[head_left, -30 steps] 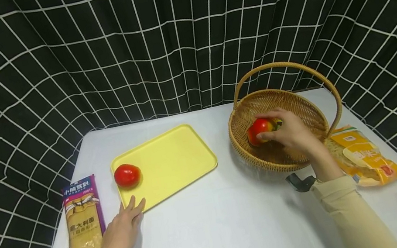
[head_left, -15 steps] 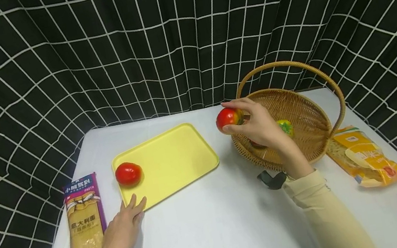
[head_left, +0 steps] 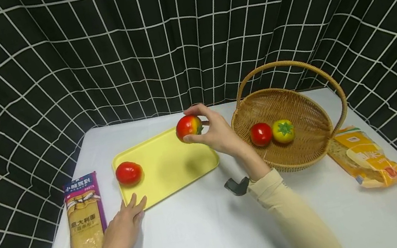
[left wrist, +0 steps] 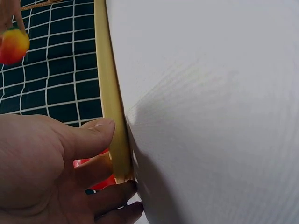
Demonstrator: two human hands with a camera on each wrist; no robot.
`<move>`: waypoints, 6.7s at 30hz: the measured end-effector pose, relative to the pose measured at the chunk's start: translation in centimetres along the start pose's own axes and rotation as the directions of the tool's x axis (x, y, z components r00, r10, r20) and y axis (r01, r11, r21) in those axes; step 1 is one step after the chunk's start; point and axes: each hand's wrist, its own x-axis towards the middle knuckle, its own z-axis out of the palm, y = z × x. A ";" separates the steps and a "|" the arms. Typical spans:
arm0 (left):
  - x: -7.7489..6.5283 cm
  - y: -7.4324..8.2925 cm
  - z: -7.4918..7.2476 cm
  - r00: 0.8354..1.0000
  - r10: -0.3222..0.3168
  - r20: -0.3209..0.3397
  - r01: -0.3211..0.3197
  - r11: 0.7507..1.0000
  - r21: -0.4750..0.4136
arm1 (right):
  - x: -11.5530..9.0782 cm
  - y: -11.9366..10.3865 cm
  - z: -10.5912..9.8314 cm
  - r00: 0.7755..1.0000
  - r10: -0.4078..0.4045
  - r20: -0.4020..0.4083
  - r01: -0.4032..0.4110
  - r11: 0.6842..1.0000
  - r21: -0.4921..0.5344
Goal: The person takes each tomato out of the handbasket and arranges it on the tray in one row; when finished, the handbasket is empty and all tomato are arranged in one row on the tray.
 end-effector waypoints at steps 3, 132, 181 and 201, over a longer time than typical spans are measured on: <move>0.0 -0.2 -0.1 1.000 0.006 -0.010 -0.006 1.000 0.002 | 0.7 0.5 2.0 1.000 0.001 0.019 -0.001 1.000 0.025; 0.4 -0.1 0.2 0.999 -0.031 0.043 0.031 1.000 -0.002 | -2.1 11.5 -15.0 0.850 0.501 0.162 -0.426 0.835 -0.349; 0.4 -0.1 0.2 0.997 -0.054 0.063 0.056 0.998 -0.022 | -1.7 6.7 -15.1 0.873 0.473 0.121 -0.386 0.820 -0.422; 0.4 -0.2 0.2 0.998 -0.032 0.047 0.033 0.999 -0.010 | 0.4 1.5 -10.5 0.929 0.337 0.150 -0.284 0.913 -0.291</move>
